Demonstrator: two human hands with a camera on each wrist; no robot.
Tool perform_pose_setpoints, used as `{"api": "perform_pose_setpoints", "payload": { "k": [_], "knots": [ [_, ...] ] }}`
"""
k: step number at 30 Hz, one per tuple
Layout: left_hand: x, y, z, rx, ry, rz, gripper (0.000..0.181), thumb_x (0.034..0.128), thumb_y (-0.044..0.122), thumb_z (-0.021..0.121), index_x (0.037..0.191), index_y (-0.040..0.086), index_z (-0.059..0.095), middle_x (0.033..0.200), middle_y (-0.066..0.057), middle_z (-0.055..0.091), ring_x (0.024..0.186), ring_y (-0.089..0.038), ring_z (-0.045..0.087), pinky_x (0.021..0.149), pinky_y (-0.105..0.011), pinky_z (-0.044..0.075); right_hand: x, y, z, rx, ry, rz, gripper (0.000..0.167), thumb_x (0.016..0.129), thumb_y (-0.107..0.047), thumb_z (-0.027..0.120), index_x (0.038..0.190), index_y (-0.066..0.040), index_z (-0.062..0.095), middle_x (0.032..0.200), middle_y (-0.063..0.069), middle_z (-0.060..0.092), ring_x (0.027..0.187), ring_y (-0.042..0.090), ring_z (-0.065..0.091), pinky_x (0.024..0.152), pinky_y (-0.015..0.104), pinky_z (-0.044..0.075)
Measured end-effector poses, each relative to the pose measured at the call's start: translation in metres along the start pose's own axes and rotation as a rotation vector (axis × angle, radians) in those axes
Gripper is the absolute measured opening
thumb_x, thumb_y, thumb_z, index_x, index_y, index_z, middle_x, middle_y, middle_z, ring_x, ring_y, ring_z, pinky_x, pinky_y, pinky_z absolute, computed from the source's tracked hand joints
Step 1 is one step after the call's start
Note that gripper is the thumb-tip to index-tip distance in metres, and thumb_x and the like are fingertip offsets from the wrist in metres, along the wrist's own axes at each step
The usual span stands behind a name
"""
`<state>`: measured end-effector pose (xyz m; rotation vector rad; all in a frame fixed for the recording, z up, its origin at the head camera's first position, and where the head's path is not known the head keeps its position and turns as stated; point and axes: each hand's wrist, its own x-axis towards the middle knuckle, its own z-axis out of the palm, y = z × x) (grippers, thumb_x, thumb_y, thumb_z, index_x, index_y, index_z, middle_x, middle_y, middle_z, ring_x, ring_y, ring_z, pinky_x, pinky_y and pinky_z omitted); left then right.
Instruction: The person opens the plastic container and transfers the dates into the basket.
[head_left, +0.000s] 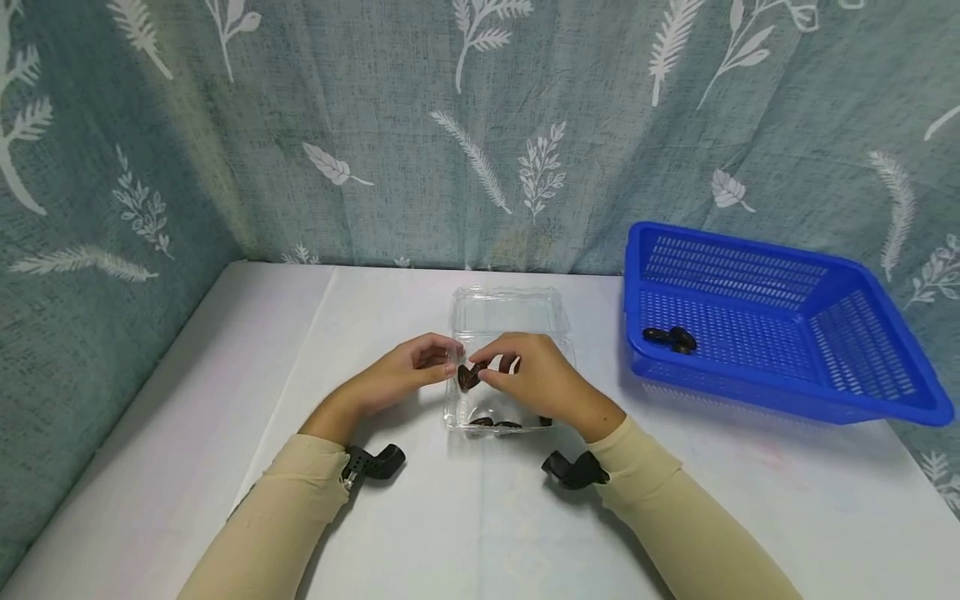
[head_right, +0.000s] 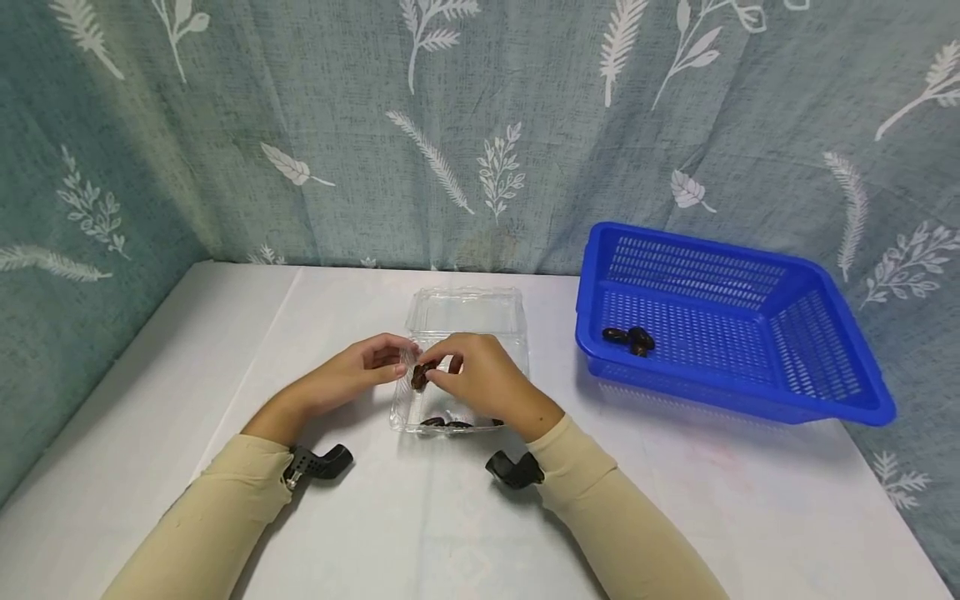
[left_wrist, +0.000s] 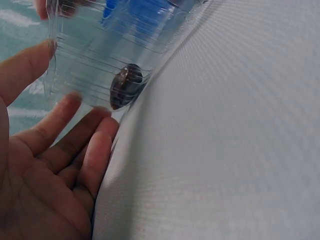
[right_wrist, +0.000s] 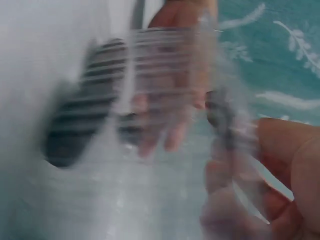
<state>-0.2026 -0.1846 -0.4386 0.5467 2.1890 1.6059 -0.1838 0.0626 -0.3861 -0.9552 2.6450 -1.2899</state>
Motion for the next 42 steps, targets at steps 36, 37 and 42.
{"api": "perform_pose_setpoints", "payload": {
  "k": [36, 37, 42],
  "knots": [
    [0.002, 0.002, -0.004, 0.024, -0.01, 0.002, 0.046, 0.099, 0.026, 0.065, 0.138, 0.006, 0.051, 0.14, -0.016, 0.056, 0.133, -0.032, 0.051, 0.112, -0.046, 0.04, -0.08, 0.094, -0.195, -0.386, 0.167, 0.46, 0.025, 0.099, -0.015, 0.063, 0.114, 0.003, 0.069, 0.113, 0.027, 0.069, 0.105, 0.041, 0.065, 0.082, 0.051, 0.055],
    [0.002, 0.002, -0.004, 0.024, -0.009, 0.003, 0.046, 0.099, 0.026, 0.065, 0.138, 0.006, 0.052, 0.14, -0.016, 0.056, 0.133, -0.032, 0.051, 0.113, -0.047, 0.04, -0.079, 0.098, -0.196, -0.391, 0.149, 0.475, 0.025, 0.098, -0.016, 0.063, 0.113, 0.004, 0.069, 0.113, 0.028, 0.069, 0.105, 0.042, 0.064, 0.084, 0.054, 0.054],
    [0.001, 0.003, -0.004, 0.025, -0.013, 0.0, 0.045, 0.0993, 0.024, 0.064, 0.138, 0.006, 0.051, 0.14, -0.016, 0.056, 0.132, -0.031, 0.052, 0.113, -0.046, 0.04, -0.078, 0.111, -0.199, -0.426, 0.088, 0.551, 0.028, 0.097, -0.017, 0.064, 0.111, 0.006, 0.07, 0.11, 0.03, 0.069, 0.098, 0.043, 0.065, 0.077, 0.052, 0.055]
  ]
}}
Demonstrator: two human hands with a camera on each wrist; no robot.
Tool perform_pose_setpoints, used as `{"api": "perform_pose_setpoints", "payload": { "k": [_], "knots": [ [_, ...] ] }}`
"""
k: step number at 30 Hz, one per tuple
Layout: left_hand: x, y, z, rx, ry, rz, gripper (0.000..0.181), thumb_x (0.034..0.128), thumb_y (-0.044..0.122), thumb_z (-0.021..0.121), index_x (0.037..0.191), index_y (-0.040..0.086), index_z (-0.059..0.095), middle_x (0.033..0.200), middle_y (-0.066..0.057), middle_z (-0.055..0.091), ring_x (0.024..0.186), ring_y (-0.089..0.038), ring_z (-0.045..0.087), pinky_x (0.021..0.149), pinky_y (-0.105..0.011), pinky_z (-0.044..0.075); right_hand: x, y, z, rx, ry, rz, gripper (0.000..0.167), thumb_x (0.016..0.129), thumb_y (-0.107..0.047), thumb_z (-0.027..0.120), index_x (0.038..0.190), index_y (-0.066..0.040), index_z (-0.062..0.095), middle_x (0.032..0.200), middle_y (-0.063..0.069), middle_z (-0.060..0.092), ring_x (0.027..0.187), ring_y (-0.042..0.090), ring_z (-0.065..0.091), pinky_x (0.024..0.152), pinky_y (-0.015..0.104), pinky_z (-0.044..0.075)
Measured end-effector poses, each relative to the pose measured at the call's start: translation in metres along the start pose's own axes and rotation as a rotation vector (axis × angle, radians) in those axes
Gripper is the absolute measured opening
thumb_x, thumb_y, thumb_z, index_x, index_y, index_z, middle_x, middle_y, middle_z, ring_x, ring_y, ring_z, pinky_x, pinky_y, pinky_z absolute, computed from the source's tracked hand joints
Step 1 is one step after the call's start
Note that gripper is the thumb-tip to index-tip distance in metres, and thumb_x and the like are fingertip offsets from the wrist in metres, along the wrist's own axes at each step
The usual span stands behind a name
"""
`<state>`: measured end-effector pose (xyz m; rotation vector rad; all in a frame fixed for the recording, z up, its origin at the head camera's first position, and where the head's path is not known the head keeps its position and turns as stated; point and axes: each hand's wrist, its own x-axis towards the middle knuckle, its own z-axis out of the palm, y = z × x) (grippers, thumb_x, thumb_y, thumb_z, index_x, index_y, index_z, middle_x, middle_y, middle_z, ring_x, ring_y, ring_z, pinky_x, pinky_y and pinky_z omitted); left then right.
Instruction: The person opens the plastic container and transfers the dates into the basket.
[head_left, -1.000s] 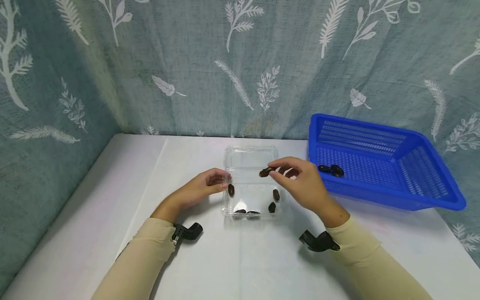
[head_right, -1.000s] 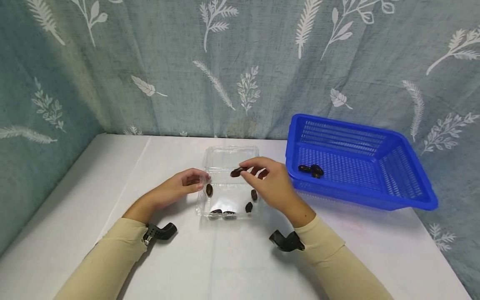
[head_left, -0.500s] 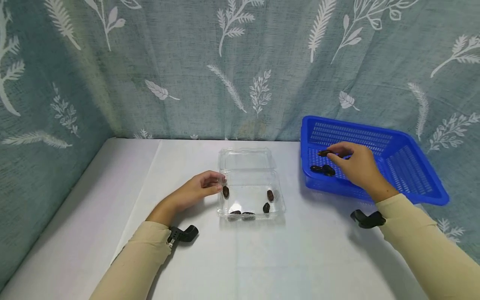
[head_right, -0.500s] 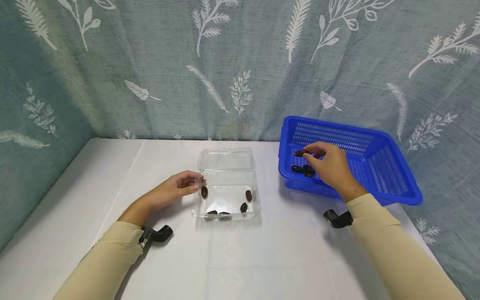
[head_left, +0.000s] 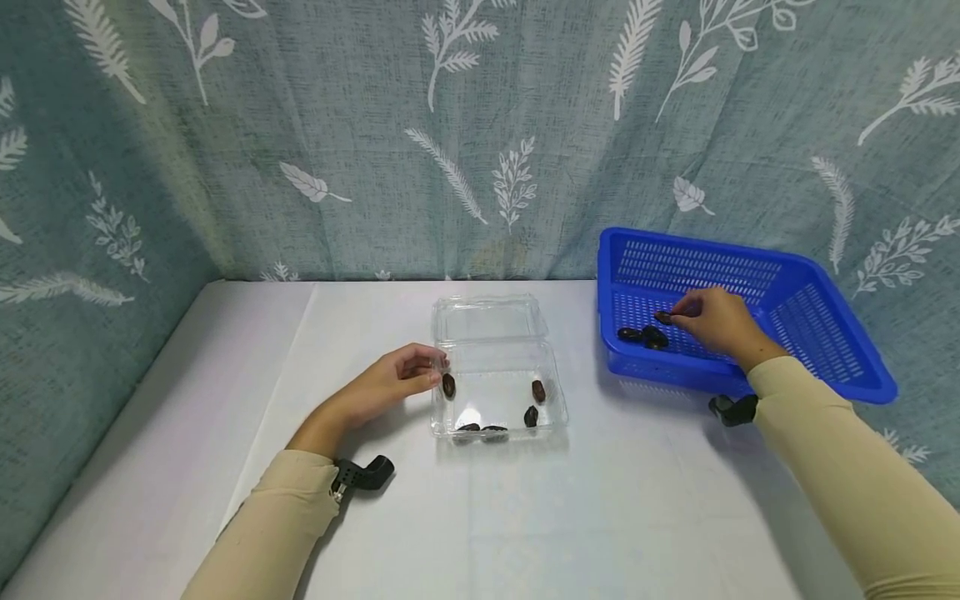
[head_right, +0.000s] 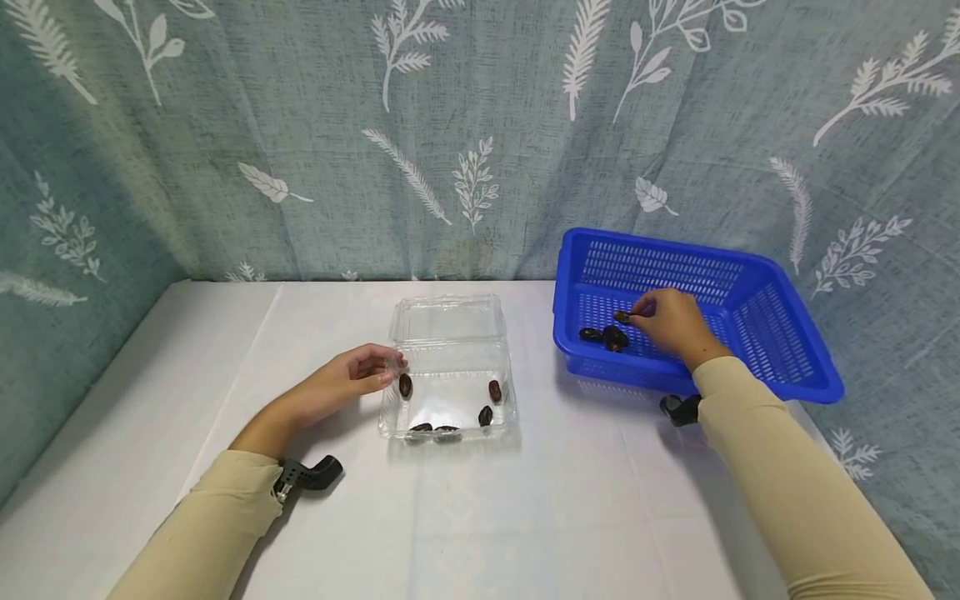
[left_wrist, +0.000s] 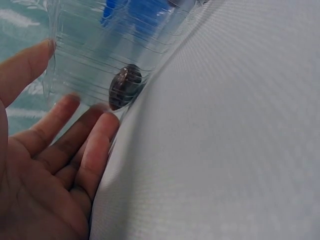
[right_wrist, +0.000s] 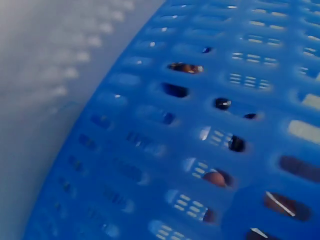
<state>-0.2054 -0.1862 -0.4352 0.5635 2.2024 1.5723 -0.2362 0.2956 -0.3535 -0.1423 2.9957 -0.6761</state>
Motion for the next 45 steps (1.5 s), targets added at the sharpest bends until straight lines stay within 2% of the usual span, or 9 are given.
{"api": "perform_pose_setpoints", "payload": {
  "k": [9, 13, 18, 22, 26, 31, 36, 39, 45],
  "knots": [
    [0.0, 0.006, 0.0, -0.005, 0.0, -0.009, 0.045, 0.0993, 0.024, 0.064, 0.138, 0.005, 0.051, 0.139, -0.016, 0.057, 0.132, -0.031, 0.052, 0.112, -0.045, 0.041, 0.006, 0.008, 0.004, -0.058, -0.031, 0.021, 0.028, 0.096, -0.016, 0.063, 0.108, 0.008, 0.07, 0.108, 0.031, 0.069, 0.094, 0.043, 0.066, 0.079, 0.053, 0.053],
    [-0.001, 0.004, 0.0, -0.003, -0.001, -0.015, 0.044, 0.0993, 0.023, 0.064, 0.138, 0.005, 0.051, 0.139, -0.016, 0.057, 0.132, -0.031, 0.052, 0.112, -0.043, 0.041, 0.009, 0.008, 0.005, -0.045, -0.057, 0.036, 0.027, 0.096, -0.016, 0.064, 0.107, 0.008, 0.07, 0.104, 0.029, 0.07, 0.079, 0.031, 0.069, 0.069, 0.044, 0.055],
    [-0.002, 0.003, -0.001, 0.003, 0.006, -0.014, 0.044, 0.099, 0.025, 0.065, 0.137, 0.006, 0.052, 0.138, -0.015, 0.058, 0.131, -0.029, 0.052, 0.111, -0.041, 0.042, 0.009, 0.007, 0.004, -0.021, -0.097, 0.061, 0.03, 0.097, -0.017, 0.062, 0.111, 0.009, 0.067, 0.104, 0.03, 0.07, 0.069, 0.022, 0.071, 0.068, 0.045, 0.056],
    [-0.003, 0.002, -0.002, -0.003, 0.015, -0.015, 0.043, 0.0991, 0.024, 0.064, 0.137, 0.006, 0.052, 0.138, -0.015, 0.058, 0.13, -0.029, 0.053, 0.111, -0.042, 0.042, 0.01, 0.005, 0.004, -0.032, -0.1, 0.067, 0.033, 0.098, -0.02, 0.061, 0.113, 0.009, 0.067, 0.108, 0.031, 0.07, 0.075, 0.029, 0.073, 0.077, 0.052, 0.056],
    [-0.004, 0.0, -0.001, 0.004, 0.005, -0.028, 0.044, 0.0992, 0.024, 0.064, 0.138, 0.007, 0.052, 0.139, -0.014, 0.057, 0.13, -0.027, 0.053, 0.11, -0.04, 0.043, 0.008, 0.005, 0.005, -0.061, -0.053, 0.039, 0.035, 0.098, -0.021, 0.058, 0.114, 0.009, 0.068, 0.113, 0.031, 0.068, 0.097, 0.043, 0.067, 0.085, 0.058, 0.052],
    [-0.001, 0.001, 0.001, 0.0, 0.005, -0.013, 0.042, 0.099, 0.024, 0.065, 0.136, 0.008, 0.053, 0.138, -0.013, 0.057, 0.13, -0.028, 0.053, 0.111, -0.044, 0.042, -0.002, -0.003, 0.004, -0.055, 0.137, -0.03, 0.031, 0.099, -0.017, 0.057, 0.113, 0.008, 0.069, 0.113, 0.032, 0.068, 0.102, 0.048, 0.063, 0.082, 0.061, 0.05],
    [0.001, 0.001, 0.004, 0.002, 0.001, -0.017, 0.042, 0.0986, 0.025, 0.065, 0.137, 0.012, 0.054, 0.138, -0.01, 0.058, 0.131, -0.027, 0.053, 0.112, -0.045, 0.042, -0.014, -0.033, 0.007, 0.017, 0.331, -0.121, 0.028, 0.099, -0.018, 0.058, 0.108, 0.005, 0.071, 0.108, 0.029, 0.071, 0.098, 0.043, 0.065, 0.082, 0.058, 0.05],
    [0.001, 0.0, 0.004, 0.0, -0.003, -0.023, 0.044, 0.0986, 0.025, 0.065, 0.138, 0.011, 0.053, 0.138, -0.01, 0.058, 0.131, -0.027, 0.053, 0.112, -0.044, 0.042, -0.018, -0.059, 0.017, 0.072, 0.382, -0.21, 0.024, 0.098, -0.016, 0.06, 0.106, 0.003, 0.073, 0.105, 0.024, 0.072, 0.096, 0.038, 0.065, 0.081, 0.051, 0.049],
    [-0.003, 0.002, 0.003, -0.011, 0.018, -0.011, 0.042, 0.0985, 0.023, 0.065, 0.137, 0.008, 0.053, 0.137, -0.013, 0.058, 0.129, -0.028, 0.054, 0.11, -0.045, 0.043, -0.022, -0.107, 0.053, 0.09, 0.419, -0.479, 0.01, 0.092, -0.008, 0.069, 0.096, -0.001, 0.076, 0.093, 0.014, 0.074, 0.085, 0.028, 0.062, 0.071, 0.04, 0.048]
  ]
}}
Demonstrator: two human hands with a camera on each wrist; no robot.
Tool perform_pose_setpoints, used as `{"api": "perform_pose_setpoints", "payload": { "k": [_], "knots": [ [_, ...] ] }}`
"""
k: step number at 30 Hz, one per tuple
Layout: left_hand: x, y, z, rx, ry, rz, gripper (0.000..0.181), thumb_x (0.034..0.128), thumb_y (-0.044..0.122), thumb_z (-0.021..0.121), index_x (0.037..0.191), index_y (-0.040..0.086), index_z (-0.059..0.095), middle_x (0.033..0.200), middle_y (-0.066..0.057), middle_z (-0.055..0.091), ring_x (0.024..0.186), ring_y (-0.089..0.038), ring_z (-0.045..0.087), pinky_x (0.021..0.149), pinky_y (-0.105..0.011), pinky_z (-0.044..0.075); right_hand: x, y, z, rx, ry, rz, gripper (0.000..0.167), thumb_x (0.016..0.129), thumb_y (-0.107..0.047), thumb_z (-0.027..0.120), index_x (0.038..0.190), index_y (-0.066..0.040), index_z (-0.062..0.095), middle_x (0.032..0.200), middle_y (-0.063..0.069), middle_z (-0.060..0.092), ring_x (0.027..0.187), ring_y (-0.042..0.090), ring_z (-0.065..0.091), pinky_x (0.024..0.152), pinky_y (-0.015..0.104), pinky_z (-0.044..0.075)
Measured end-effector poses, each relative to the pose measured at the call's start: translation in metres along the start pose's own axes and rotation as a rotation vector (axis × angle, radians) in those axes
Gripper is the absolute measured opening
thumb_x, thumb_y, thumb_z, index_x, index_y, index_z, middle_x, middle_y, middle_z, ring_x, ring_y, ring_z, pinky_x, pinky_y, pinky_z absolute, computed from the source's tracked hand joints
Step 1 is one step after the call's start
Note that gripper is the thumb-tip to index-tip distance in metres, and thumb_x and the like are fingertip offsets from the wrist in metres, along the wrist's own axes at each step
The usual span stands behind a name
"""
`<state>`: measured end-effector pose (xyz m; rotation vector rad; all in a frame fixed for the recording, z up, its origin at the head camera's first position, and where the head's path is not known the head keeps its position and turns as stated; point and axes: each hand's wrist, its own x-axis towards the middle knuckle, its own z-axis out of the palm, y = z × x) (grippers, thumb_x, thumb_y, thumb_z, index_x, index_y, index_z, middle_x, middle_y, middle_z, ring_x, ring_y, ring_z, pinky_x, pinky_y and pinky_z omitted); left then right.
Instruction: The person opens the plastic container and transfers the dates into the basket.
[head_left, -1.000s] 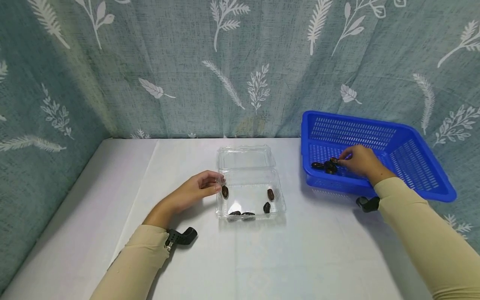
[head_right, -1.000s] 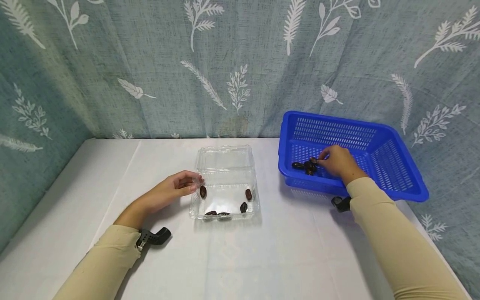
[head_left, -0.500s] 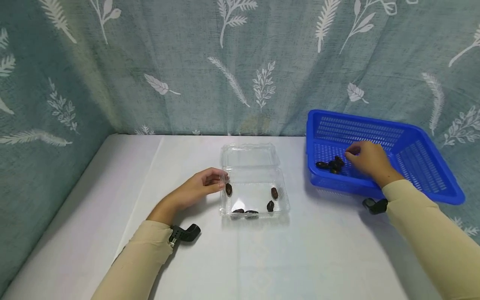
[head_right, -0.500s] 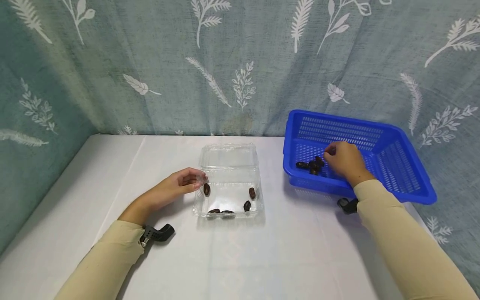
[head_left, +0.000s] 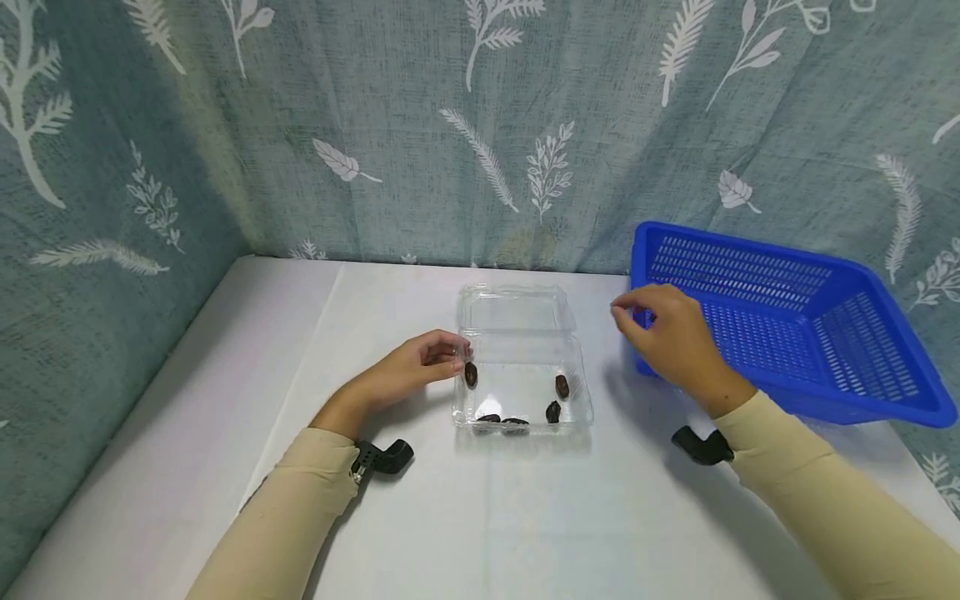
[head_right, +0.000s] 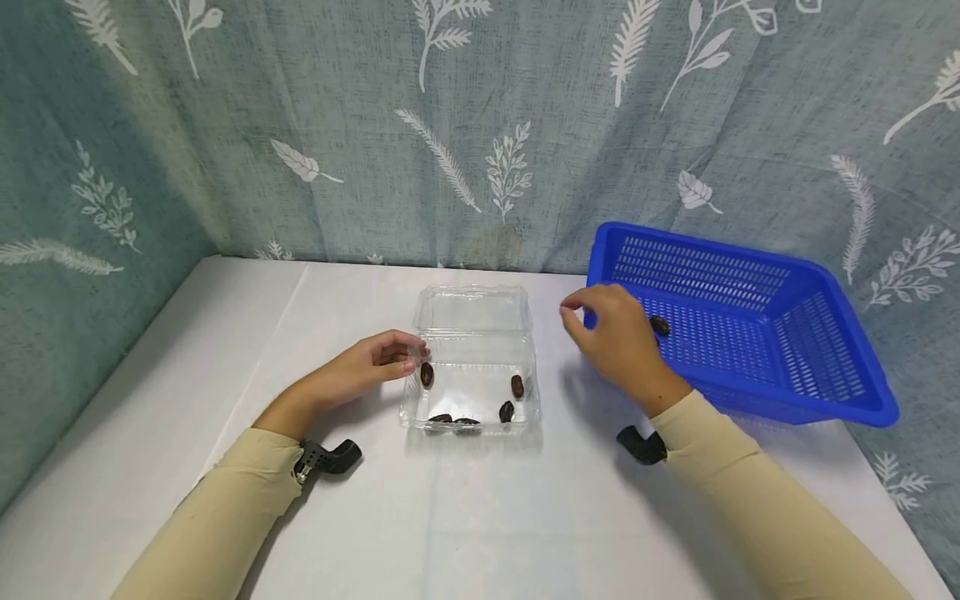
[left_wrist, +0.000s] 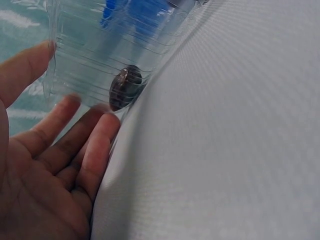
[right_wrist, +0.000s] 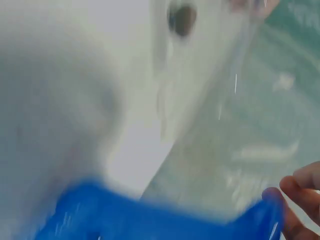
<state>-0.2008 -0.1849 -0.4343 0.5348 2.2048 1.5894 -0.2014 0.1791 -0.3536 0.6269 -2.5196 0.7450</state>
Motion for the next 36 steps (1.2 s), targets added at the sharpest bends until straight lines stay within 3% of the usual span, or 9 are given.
{"api": "perform_pose_setpoints", "payload": {
  "k": [4, 9, 13, 19, 28, 36],
  "knots": [
    [0.001, 0.001, -0.002, -0.002, -0.009, -0.002, 0.043, 0.0989, 0.021, 0.065, 0.138, 0.007, 0.052, 0.137, -0.014, 0.058, 0.129, -0.028, 0.054, 0.11, -0.044, 0.043, -0.006, -0.022, 0.023, 0.051, -0.022, -0.113, 0.006, 0.089, -0.007, 0.073, 0.093, -0.004, 0.076, 0.09, 0.01, 0.075, 0.085, 0.026, 0.064, 0.073, 0.041, 0.052],
    [0.0, 0.001, -0.002, -0.006, -0.013, -0.004, 0.043, 0.0991, 0.022, 0.064, 0.138, 0.007, 0.053, 0.138, -0.014, 0.057, 0.13, -0.028, 0.053, 0.111, -0.044, 0.043, -0.011, -0.046, 0.043, 0.139, -0.055, -0.156, 0.007, 0.087, -0.007, 0.076, 0.094, -0.007, 0.077, 0.091, 0.006, 0.075, 0.086, 0.024, 0.064, 0.071, 0.039, 0.055],
    [0.001, 0.001, -0.003, -0.007, -0.009, 0.009, 0.042, 0.099, 0.023, 0.065, 0.137, 0.008, 0.053, 0.137, -0.013, 0.058, 0.129, -0.028, 0.054, 0.11, -0.044, 0.043, -0.01, -0.061, 0.057, 0.209, -0.13, -0.129, 0.009, 0.089, -0.008, 0.074, 0.098, -0.009, 0.077, 0.094, 0.004, 0.075, 0.083, 0.021, 0.063, 0.067, 0.034, 0.054],
    [0.0, 0.001, -0.002, -0.007, -0.015, -0.009, 0.042, 0.0995, 0.023, 0.064, 0.137, 0.008, 0.053, 0.136, -0.013, 0.059, 0.128, -0.026, 0.055, 0.109, -0.043, 0.044, -0.006, -0.075, 0.079, 0.288, -0.31, -0.057, 0.012, 0.093, -0.012, 0.07, 0.103, -0.008, 0.077, 0.1, 0.003, 0.077, 0.077, 0.011, 0.063, 0.064, 0.024, 0.051],
    [0.0, -0.002, -0.001, -0.021, -0.013, -0.006, 0.043, 0.0995, 0.019, 0.064, 0.138, 0.006, 0.052, 0.137, -0.014, 0.058, 0.128, -0.028, 0.055, 0.11, -0.044, 0.044, 0.003, -0.082, 0.104, 0.337, -0.513, 0.03, 0.021, 0.094, -0.011, 0.069, 0.114, -0.007, 0.074, 0.109, 0.007, 0.076, 0.077, 0.011, 0.062, 0.062, 0.022, 0.049],
    [-0.001, -0.001, -0.001, -0.03, -0.015, -0.005, 0.043, 0.0999, 0.019, 0.063, 0.139, 0.005, 0.051, 0.137, -0.014, 0.057, 0.127, -0.028, 0.055, 0.109, -0.042, 0.046, 0.006, -0.084, 0.118, 0.317, -0.586, 0.044, 0.028, 0.093, -0.009, 0.07, 0.121, -0.007, 0.071, 0.112, 0.007, 0.074, 0.064, 0.008, 0.053, 0.056, 0.02, 0.044]
  ]
}}
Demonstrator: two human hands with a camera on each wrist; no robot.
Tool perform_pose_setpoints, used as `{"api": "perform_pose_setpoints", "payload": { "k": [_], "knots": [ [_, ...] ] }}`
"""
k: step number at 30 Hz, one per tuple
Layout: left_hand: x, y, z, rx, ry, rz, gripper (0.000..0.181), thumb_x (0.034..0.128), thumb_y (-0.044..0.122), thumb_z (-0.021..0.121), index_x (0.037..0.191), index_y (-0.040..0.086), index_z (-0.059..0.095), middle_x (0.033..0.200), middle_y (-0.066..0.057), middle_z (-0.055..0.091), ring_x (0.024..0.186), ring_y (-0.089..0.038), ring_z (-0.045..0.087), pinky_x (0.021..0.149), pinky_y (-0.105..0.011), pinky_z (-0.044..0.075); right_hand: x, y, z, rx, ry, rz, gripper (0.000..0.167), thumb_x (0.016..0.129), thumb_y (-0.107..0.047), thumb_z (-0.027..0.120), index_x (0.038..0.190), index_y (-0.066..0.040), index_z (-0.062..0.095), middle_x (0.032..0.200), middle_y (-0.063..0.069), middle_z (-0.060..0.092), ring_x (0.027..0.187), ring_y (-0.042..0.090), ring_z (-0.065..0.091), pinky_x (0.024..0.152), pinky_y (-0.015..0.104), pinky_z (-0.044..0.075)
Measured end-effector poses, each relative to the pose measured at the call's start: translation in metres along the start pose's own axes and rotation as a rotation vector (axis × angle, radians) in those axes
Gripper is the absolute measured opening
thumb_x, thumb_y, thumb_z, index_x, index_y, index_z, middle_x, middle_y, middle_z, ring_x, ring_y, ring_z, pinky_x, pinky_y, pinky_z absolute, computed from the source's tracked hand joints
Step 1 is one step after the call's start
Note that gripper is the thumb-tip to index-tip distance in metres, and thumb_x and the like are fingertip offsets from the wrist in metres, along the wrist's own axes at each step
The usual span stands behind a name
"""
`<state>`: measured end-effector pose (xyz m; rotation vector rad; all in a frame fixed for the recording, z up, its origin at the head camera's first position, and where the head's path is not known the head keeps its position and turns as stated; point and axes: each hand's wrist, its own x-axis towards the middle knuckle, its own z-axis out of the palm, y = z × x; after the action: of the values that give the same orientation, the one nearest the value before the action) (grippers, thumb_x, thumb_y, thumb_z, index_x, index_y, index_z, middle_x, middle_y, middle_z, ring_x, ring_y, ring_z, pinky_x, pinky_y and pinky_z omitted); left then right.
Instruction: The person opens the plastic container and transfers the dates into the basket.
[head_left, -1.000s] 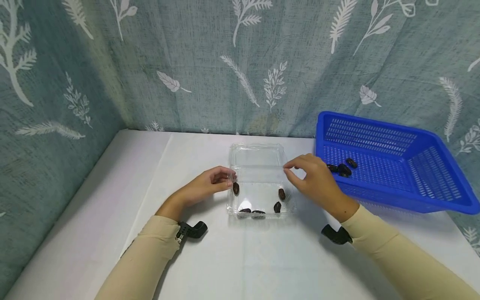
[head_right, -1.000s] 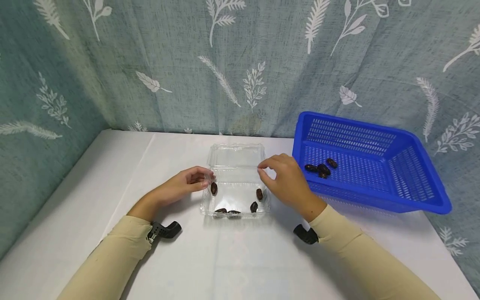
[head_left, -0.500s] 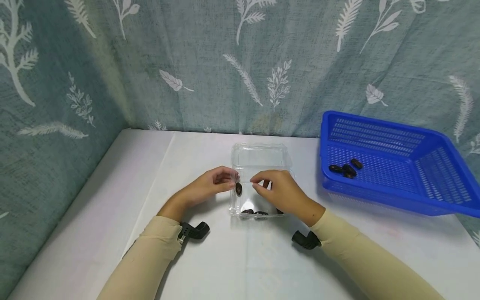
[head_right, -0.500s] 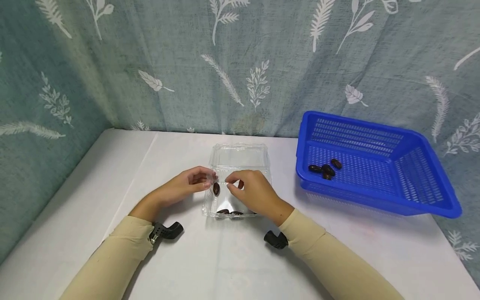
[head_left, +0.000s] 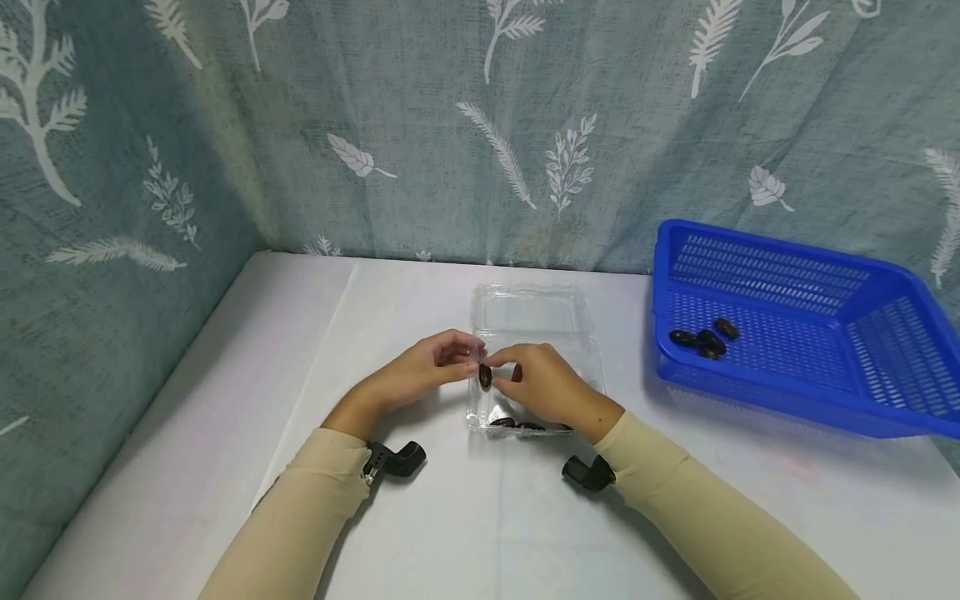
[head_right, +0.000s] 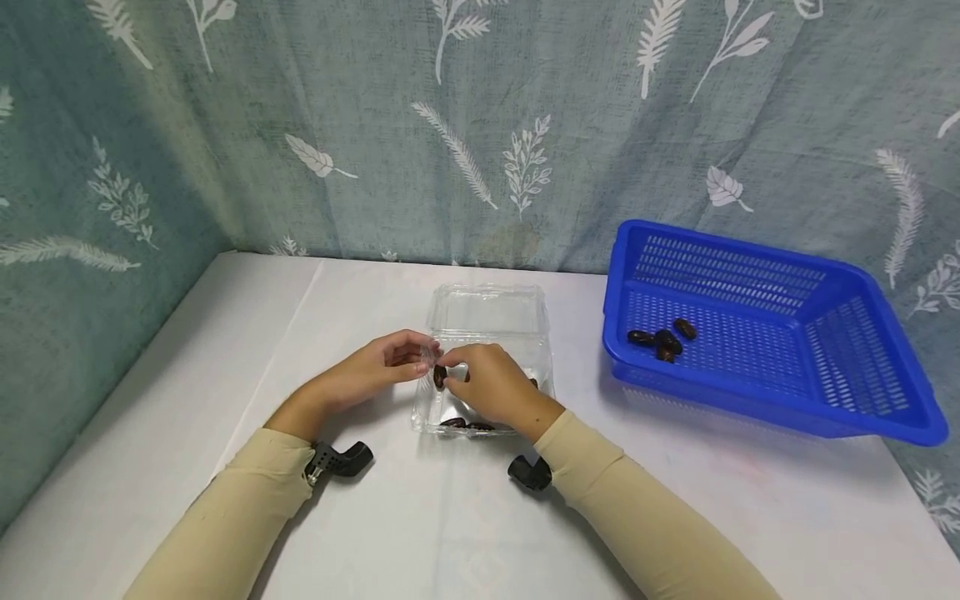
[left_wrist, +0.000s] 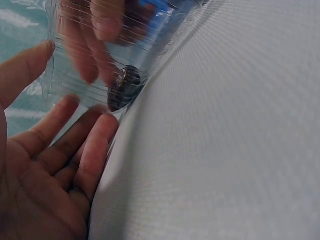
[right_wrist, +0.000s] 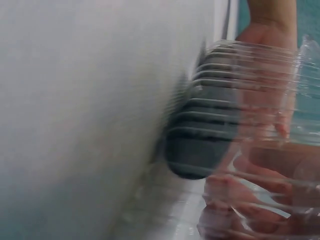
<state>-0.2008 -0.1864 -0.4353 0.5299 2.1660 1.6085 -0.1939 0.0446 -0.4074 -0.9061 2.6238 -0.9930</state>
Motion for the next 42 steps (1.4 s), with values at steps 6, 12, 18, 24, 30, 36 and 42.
{"api": "perform_pose_setpoints", "payload": {
  "k": [6, 12, 18, 24, 30, 36, 42],
  "knots": [
    [0.002, 0.0005, -0.0006, -0.003, 0.0, 0.005, 0.043, 0.1002, 0.015, 0.062, 0.139, 0.002, 0.05, 0.138, -0.016, 0.057, 0.128, -0.029, 0.055, 0.109, -0.041, 0.046, 0.0031, 0.0019, 0.0009, -0.027, -0.034, -0.01, 0.035, 0.093, -0.009, 0.07, 0.128, -0.005, 0.067, 0.119, 0.009, 0.072, 0.063, 0.005, 0.052, 0.058, 0.02, 0.046],
    [0.0008, 0.0011, 0.0004, 0.002, 0.002, 0.002, 0.043, 0.1003, 0.02, 0.062, 0.139, 0.004, 0.051, 0.139, -0.014, 0.057, 0.13, -0.029, 0.054, 0.109, -0.043, 0.046, 0.0044, 0.0017, 0.0043, -0.037, -0.066, -0.008, 0.039, 0.093, -0.008, 0.07, 0.131, -0.008, 0.066, 0.121, 0.006, 0.071, 0.062, 0.007, 0.049, 0.057, 0.02, 0.043],
    [-0.001, 0.0001, -0.0005, 0.002, 0.009, 0.0, 0.043, 0.1003, 0.018, 0.062, 0.139, 0.004, 0.051, 0.14, -0.015, 0.056, 0.13, -0.03, 0.054, 0.11, -0.044, 0.045, 0.0073, -0.0011, 0.0082, -0.086, -0.063, -0.026, 0.038, 0.09, -0.011, 0.074, 0.128, -0.011, 0.069, 0.122, 0.004, 0.071, 0.067, 0.009, 0.053, 0.065, 0.023, 0.047],
    [0.0004, 0.0009, 0.0, 0.009, 0.003, -0.001, 0.045, 0.1001, 0.022, 0.063, 0.14, 0.005, 0.051, 0.141, -0.013, 0.056, 0.13, -0.029, 0.054, 0.11, -0.045, 0.045, 0.0056, -0.0006, 0.0088, -0.141, -0.01, -0.011, 0.035, 0.088, -0.015, 0.078, 0.122, -0.012, 0.072, 0.122, 0.004, 0.072, 0.077, 0.011, 0.061, 0.074, 0.027, 0.051],
    [0.0016, -0.0006, 0.0006, 0.019, 0.006, -0.013, 0.045, 0.1001, 0.022, 0.063, 0.14, 0.006, 0.051, 0.141, -0.012, 0.056, 0.13, -0.028, 0.053, 0.111, -0.046, 0.043, 0.0031, 0.0019, 0.0078, -0.12, -0.005, -0.01, 0.029, 0.089, -0.012, 0.074, 0.118, -0.01, 0.074, 0.117, 0.004, 0.074, 0.066, 0.005, 0.056, 0.064, 0.022, 0.048],
    [0.0019, 0.0013, 0.0009, 0.009, 0.003, 0.001, 0.044, 0.1003, 0.019, 0.062, 0.14, 0.004, 0.051, 0.14, -0.014, 0.056, 0.129, -0.028, 0.054, 0.111, -0.044, 0.044, 0.0009, 0.0026, 0.006, -0.116, 0.047, -0.034, 0.023, 0.091, -0.009, 0.069, 0.113, -0.01, 0.076, 0.11, 0.004, 0.076, 0.062, 0.004, 0.052, 0.06, 0.02, 0.045],
    [0.0015, 0.0029, 0.001, 0.008, 0.011, 0.001, 0.044, 0.1002, 0.018, 0.062, 0.139, 0.003, 0.05, 0.14, -0.015, 0.056, 0.129, -0.028, 0.054, 0.11, -0.041, 0.045, 0.0006, 0.0037, 0.0045, -0.115, 0.101, -0.054, 0.019, 0.093, -0.009, 0.066, 0.109, -0.01, 0.077, 0.104, 0.005, 0.077, 0.061, 0.004, 0.052, 0.056, 0.019, 0.043]
  ]
}}
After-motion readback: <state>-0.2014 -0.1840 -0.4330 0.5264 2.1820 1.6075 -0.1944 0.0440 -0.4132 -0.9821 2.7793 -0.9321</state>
